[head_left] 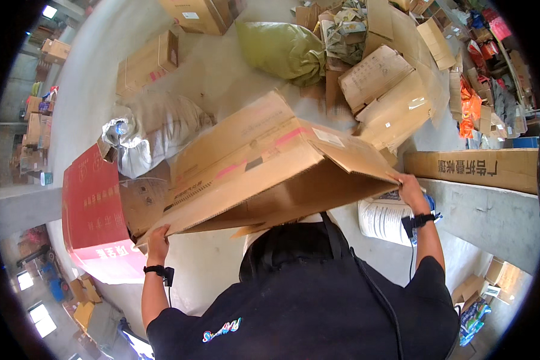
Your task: The person washes a blue cloth in a yellow bucket under an outdoor tap, wrings it out, and then walks into a storage room to pick up and flatten a cardboard box by hand.
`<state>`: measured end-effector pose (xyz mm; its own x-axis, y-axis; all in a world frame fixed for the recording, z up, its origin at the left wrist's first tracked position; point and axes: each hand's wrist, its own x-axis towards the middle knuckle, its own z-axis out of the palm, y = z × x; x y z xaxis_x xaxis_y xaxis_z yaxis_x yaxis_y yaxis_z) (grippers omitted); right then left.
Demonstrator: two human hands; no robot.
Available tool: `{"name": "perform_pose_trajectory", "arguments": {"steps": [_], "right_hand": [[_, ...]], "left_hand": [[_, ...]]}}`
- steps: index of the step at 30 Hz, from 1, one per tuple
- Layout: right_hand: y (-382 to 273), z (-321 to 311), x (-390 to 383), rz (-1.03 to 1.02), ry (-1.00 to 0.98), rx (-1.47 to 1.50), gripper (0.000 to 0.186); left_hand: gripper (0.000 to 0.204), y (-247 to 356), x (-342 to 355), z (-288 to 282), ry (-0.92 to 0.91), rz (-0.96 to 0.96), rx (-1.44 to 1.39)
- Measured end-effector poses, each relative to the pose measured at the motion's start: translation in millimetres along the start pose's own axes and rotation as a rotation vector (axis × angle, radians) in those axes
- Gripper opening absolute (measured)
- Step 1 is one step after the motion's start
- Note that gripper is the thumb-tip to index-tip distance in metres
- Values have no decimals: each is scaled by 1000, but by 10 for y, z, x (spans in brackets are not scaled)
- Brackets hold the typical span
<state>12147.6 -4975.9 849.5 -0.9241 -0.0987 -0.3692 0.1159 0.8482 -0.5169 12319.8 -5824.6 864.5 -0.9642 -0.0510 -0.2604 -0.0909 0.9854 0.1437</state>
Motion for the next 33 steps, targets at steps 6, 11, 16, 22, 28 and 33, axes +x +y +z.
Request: {"name": "perform_pose_trajectory", "arguments": {"steps": [6, 11, 16, 22, 28, 33], "right_hand": [[-42, -99, 541, -124, -43, -163, 68], [293, 182, 916, -11, -20, -169, 59], [685, 845, 998, 37, 147, -306, 41], [-116, 1857, 371, 77, 211, -377, 76], [-736, 2453, 72, -249, 426, -305, 90], [-1649, 3215, -91, -499, -323, 23, 90]], "left_hand": [[47, 10, -554, 275, -88, -173, 30], [49, 375, -388, 228, -31, -107, -1], [45, 275, -45, 387, -63, 12, 30], [42, 388, 204, 326, 7, 131, -63], [36, 526, 336, 153, -67, 108, -71], [23, 656, 809, -127, -107, 117, -36]]}}
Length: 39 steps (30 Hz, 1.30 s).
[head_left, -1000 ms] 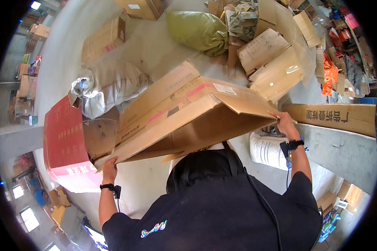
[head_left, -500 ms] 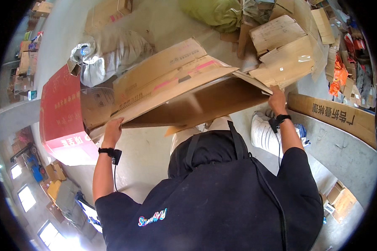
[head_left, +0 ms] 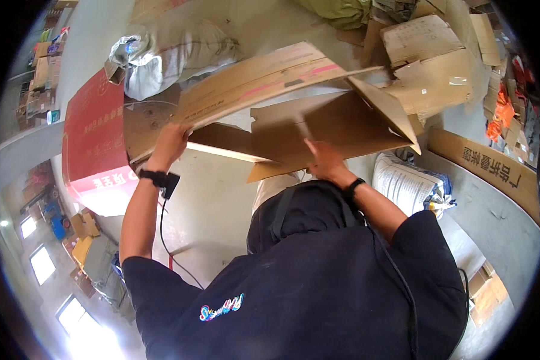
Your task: The person washes a blue cloth in a yellow bucket under an outdoor tap, wrings it out, and then walks into a storage room to pick up and flatten a cardboard box by hand.
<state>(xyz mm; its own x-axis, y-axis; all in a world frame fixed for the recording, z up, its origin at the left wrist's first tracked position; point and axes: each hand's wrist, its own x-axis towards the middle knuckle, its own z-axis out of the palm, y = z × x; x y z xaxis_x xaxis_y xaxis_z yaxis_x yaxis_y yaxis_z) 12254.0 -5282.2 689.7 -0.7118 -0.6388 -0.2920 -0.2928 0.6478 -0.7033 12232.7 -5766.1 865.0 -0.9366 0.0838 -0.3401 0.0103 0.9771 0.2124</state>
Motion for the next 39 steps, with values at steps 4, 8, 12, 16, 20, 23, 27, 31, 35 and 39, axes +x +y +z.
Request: {"name": "perform_pose_trajectory", "arguments": {"steps": [4, 8, 12, 16, 20, 23, 27, 31, 35, 39], "right_hand": [[-96, 588, 354, -187, -148, -200, 93], [294, 1579, 371, -250, -84, -351, 83], [268, 1919, 430, 75, -111, -36, 63], [257, 1890, 552, 134, 0, -224, 65], [136, 1630, 634, 259, 96, 97, 87], [226, 1423, 767, 280, -219, 205, 107], [399, 1737, 905, 210, -424, 261, 99], [295, 1619, 891, 205, -451, 212, 85], [296, 1338, 908, 7, -230, 160, 81], [-177, 483, 978, 45, -431, 270, 94]], "left_hand": [[16, 317, 415, -170, -37, 50, -36], [16, 617, 582, -270, -64, 15, -43], [16, 674, 615, -278, -78, -23, -81], [19, 887, 609, -376, -104, -66, -66], [20, 921, 557, -298, -106, -135, -153], [19, 1040, 646, -380, -72, -33, -102], [18, 1067, 780, -534, -52, 15, -78], [13, 1036, 856, -605, 32, 111, -21], [9, 908, 1105, -807, 45, 141, 22], [8, 649, 1343, -1018, 174, 272, 156]]}}
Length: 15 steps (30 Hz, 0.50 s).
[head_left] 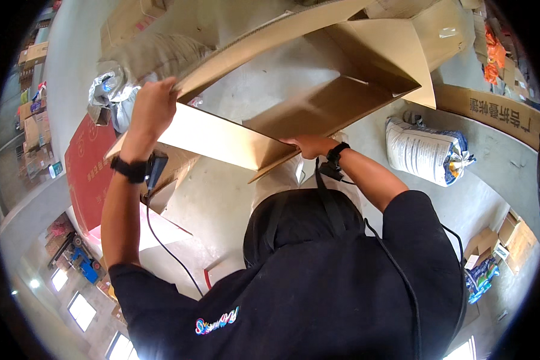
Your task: The person washes a blue cloth in a yellow bucket under an outdoor tap, wrings it out, and then walks into a storage room to pick up and flatten a cardboard box by hand.
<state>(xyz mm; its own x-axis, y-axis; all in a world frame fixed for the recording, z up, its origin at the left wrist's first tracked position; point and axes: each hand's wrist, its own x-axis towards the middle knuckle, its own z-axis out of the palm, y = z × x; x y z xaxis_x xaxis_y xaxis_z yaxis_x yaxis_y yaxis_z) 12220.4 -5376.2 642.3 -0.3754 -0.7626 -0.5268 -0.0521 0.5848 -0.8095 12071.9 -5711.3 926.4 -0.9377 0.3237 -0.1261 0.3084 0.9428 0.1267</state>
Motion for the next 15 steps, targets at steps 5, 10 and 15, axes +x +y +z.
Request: {"name": "perform_pose_trajectory", "arguments": {"steps": [5, 10, 15], "right_hand": [[-507, -28, -267, 11, 25, -197, 96], [-958, -110, -321, 149, -139, -138, 95], [-806, 100, 135, -29, -221, 113, 94]], "left_hand": [[19, -188, 51, -96, 11, 39, 24], [64, -214, 48, 77, 236, 153, 185], [59, -424, 305, 592, 155, 2, 82]]}}
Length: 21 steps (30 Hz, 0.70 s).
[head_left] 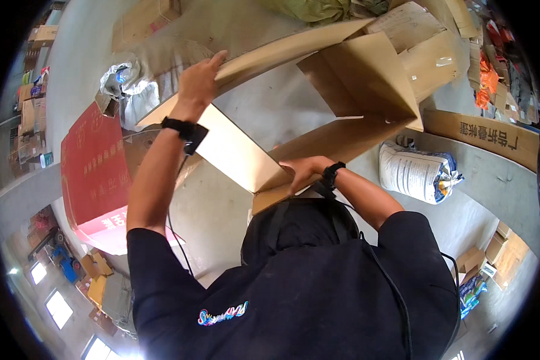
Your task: The person washes a blue cloth in a yellow bucket under an outdoor tap, wrings it out, and then walks into a storage room to pick up and flatten a cardboard box by hand.
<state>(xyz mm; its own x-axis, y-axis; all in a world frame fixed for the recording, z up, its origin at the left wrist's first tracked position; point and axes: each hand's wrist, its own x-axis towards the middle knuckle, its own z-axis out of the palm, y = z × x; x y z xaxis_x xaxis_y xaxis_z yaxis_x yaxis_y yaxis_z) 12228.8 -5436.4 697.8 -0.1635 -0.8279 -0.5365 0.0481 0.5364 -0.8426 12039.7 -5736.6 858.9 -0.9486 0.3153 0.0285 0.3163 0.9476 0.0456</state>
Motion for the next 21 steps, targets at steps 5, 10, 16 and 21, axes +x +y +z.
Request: {"name": "perform_pose_trajectory", "arguments": {"steps": [5, 10, 16, 21], "right_hand": [[-405, 443, 455, 164, 263, -22, 64], [-627, 1211, 736, -48, 516, -138, 25], [-714, 1067, 608, -258, 456, -283, 21], [-1268, 638, 158, -480, 494, -376, 19]], "left_hand": [[31, 170, 44, 188, -78, -118, -51], [18, 154, -4, 329, -49, -9, -78], [15, 171, -162, 322, -11, 183, -79], [12, 43, -355, 7, -59, 268, -197]]}}
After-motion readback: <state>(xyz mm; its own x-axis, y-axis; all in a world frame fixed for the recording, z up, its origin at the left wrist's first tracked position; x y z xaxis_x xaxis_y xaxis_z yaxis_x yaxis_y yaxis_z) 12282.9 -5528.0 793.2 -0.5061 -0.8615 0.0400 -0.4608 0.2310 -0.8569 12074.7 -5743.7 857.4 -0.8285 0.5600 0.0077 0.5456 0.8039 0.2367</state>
